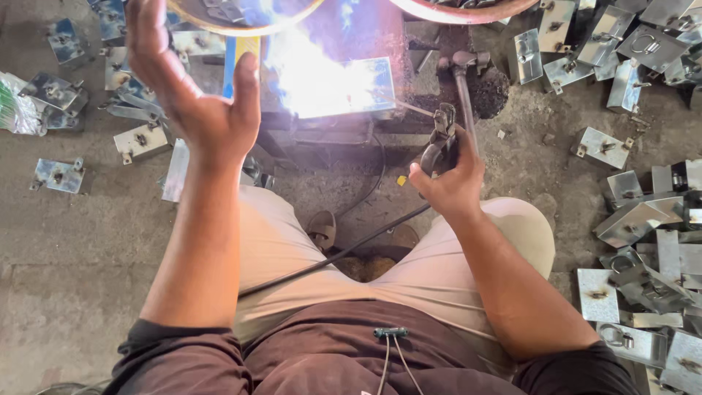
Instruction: The person sits on the floor and repeatedly picks up small metal plates and ring-shaped metal pieces from bowls. They place the ring onto the plate, then use a handheld welding torch to weld the two pieces together, producing bright sparks. After welding, the person sets the finished assembly aside and repeats the process with new parts.
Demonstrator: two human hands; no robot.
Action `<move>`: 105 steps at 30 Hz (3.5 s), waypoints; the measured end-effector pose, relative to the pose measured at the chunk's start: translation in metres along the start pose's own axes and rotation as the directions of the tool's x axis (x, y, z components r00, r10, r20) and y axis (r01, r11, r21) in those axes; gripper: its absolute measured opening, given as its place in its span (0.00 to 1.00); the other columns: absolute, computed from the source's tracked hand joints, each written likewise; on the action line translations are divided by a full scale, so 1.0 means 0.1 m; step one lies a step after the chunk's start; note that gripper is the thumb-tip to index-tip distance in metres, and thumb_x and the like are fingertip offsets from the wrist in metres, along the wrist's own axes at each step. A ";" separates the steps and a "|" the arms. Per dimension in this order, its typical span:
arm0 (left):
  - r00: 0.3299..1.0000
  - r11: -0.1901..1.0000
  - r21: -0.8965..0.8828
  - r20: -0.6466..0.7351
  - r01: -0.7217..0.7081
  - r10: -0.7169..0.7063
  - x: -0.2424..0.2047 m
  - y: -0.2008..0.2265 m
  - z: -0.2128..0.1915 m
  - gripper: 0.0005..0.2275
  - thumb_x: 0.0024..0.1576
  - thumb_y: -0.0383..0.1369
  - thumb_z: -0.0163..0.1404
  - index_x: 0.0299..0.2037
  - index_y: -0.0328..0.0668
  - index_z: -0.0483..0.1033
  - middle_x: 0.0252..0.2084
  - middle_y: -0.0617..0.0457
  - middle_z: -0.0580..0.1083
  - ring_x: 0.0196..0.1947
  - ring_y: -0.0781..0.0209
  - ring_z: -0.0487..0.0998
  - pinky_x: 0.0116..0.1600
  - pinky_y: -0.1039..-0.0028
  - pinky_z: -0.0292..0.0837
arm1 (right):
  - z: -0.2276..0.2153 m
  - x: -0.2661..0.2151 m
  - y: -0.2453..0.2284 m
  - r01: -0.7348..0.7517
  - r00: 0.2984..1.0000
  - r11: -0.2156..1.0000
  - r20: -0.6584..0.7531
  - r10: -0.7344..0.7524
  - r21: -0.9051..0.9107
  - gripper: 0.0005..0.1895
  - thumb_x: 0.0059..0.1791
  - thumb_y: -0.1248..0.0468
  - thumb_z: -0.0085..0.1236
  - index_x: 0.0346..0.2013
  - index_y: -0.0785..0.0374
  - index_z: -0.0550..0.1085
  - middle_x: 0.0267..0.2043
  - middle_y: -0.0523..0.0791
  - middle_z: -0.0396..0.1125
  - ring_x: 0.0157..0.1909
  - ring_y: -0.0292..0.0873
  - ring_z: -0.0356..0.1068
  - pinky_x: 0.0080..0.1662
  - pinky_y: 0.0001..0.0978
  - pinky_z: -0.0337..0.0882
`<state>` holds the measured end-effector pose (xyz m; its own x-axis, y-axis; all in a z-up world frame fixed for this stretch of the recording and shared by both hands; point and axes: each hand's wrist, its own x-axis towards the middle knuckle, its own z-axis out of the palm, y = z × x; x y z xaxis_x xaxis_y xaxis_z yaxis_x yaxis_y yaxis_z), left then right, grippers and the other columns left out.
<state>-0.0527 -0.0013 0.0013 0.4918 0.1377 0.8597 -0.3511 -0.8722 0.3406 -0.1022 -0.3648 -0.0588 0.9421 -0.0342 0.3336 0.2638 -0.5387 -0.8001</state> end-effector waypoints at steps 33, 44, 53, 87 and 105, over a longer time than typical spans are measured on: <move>0.410 0.762 -0.258 0.912 0.595 -0.012 -1.13 1.37 0.25 0.18 0.52 0.42 0.59 0.49 0.42 0.78 0.44 0.43 0.80 0.41 0.47 0.82 0.45 0.62 0.78 | -0.02 0.09 0.29 -0.056 0.985 0.671 -0.070 0.159 0.739 0.27 0.55 0.64 0.64 0.64 0.65 0.61 0.51 0.42 0.69 0.51 0.36 0.71 0.55 0.31 0.73; -0.014 0.921 0.004 1.000 0.389 0.002 -1.55 1.06 0.60 0.24 0.51 0.44 0.59 0.55 0.46 0.72 0.50 0.40 0.76 0.51 0.40 0.77 0.53 0.55 0.74 | -0.03 -0.42 -0.93 0.480 0.873 0.864 -0.016 -0.488 -0.151 0.24 0.51 0.59 0.69 0.57 0.69 0.74 0.56 0.53 0.70 0.54 0.52 0.74 0.55 0.39 0.77; 0.282 0.835 -0.433 0.894 0.339 0.349 -2.14 0.80 0.92 0.12 0.55 0.38 0.53 0.46 0.44 0.79 0.49 0.46 0.79 0.51 0.47 0.79 0.53 0.61 0.74 | 0.52 -0.48 -1.33 0.476 0.864 0.872 0.245 -0.440 -0.112 0.17 0.45 0.68 0.70 0.49 0.67 0.79 0.54 0.52 0.73 0.52 0.51 0.77 0.53 0.38 0.77; 0.041 0.711 -0.282 0.941 0.645 0.336 -1.91 0.91 0.73 0.19 0.65 0.33 0.45 0.66 0.44 0.64 0.69 0.48 0.64 0.70 0.54 0.62 0.71 0.61 0.52 | 0.86 -0.43 -1.40 0.385 0.908 0.894 0.270 -0.321 -0.229 0.21 0.46 0.66 0.70 0.53 0.66 0.78 0.56 0.51 0.73 0.55 0.50 0.76 0.55 0.36 0.77; 0.101 0.667 -0.280 0.950 0.691 0.294 -1.88 0.92 0.64 0.18 0.60 0.36 0.48 0.62 0.50 0.69 0.63 0.50 0.70 0.63 0.55 0.70 0.64 0.61 0.61 | 0.82 -0.42 -1.45 0.425 0.890 0.873 0.285 -0.355 -0.239 0.21 0.46 0.66 0.69 0.53 0.67 0.77 0.55 0.52 0.72 0.55 0.52 0.76 0.55 0.38 0.76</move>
<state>-0.1262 -0.1372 -0.1533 0.7033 -0.6890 -0.1750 -0.1172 -0.3552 0.9274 -0.1632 -0.2158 0.0023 0.8040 0.4013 0.4389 0.5812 -0.6863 -0.4373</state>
